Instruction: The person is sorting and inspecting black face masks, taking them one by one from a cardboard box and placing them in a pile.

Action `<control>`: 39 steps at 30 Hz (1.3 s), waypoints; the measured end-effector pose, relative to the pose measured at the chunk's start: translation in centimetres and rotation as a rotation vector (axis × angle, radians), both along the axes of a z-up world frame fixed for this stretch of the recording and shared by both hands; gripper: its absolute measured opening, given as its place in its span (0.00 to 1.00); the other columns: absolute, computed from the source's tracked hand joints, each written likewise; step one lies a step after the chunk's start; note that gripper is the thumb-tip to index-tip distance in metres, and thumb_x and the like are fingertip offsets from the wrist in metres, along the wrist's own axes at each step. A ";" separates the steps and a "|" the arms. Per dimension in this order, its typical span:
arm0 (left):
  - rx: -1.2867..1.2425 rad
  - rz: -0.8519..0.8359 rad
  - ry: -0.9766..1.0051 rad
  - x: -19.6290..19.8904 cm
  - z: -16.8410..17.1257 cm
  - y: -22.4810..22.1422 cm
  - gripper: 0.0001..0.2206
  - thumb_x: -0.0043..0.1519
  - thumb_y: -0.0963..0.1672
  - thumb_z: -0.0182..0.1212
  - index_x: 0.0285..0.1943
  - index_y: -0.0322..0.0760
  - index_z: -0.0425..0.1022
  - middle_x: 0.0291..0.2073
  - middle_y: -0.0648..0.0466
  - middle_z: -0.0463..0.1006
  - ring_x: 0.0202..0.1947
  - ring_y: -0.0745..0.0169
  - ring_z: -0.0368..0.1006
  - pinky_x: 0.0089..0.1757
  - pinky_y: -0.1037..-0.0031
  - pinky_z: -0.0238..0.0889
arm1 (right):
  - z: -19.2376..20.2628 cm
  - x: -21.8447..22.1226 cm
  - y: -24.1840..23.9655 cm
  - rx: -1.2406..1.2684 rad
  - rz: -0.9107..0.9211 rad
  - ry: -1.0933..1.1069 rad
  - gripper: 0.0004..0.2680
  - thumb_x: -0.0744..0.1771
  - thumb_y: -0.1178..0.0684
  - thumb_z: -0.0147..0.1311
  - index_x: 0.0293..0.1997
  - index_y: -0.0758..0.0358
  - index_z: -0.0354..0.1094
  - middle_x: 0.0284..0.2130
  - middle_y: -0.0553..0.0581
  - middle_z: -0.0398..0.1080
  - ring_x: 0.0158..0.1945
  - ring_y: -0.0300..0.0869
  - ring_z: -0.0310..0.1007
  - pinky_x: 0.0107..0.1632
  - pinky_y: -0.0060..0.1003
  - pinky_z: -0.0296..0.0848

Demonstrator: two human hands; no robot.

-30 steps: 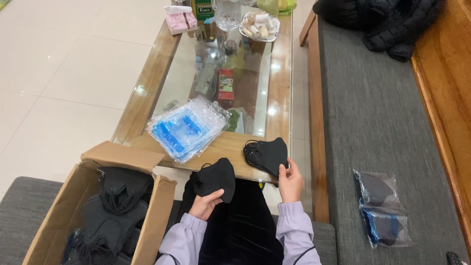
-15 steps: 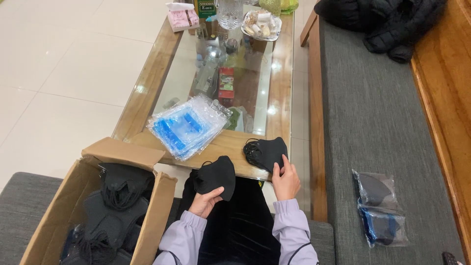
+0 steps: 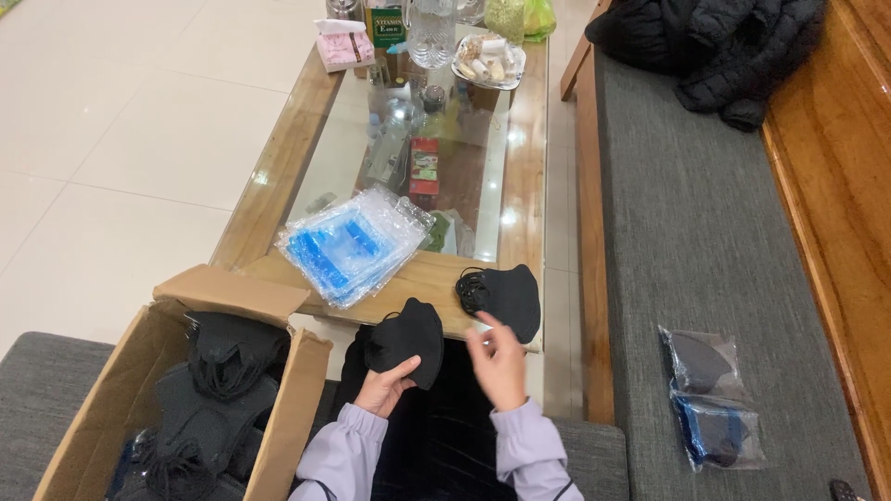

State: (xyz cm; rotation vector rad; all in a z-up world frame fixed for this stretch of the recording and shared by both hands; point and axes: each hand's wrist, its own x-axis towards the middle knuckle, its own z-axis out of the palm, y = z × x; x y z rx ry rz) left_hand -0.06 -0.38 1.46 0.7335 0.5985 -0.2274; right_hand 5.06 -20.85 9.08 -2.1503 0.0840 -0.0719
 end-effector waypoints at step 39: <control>0.092 -0.099 -0.100 -0.4 -1.3 0.1 0.17 0.53 0.37 0.74 0.52 0.36 0.82 0.43 0.48 0.85 0.41 0.54 0.81 0.35 0.68 0.77 | 1.4 -2.7 5.1 -0.146 0.289 -0.457 0.07 0.68 0.54 0.56 0.47 0.66 0.75 0.37 0.57 0.77 0.41 0.49 0.73 0.43 0.42 0.73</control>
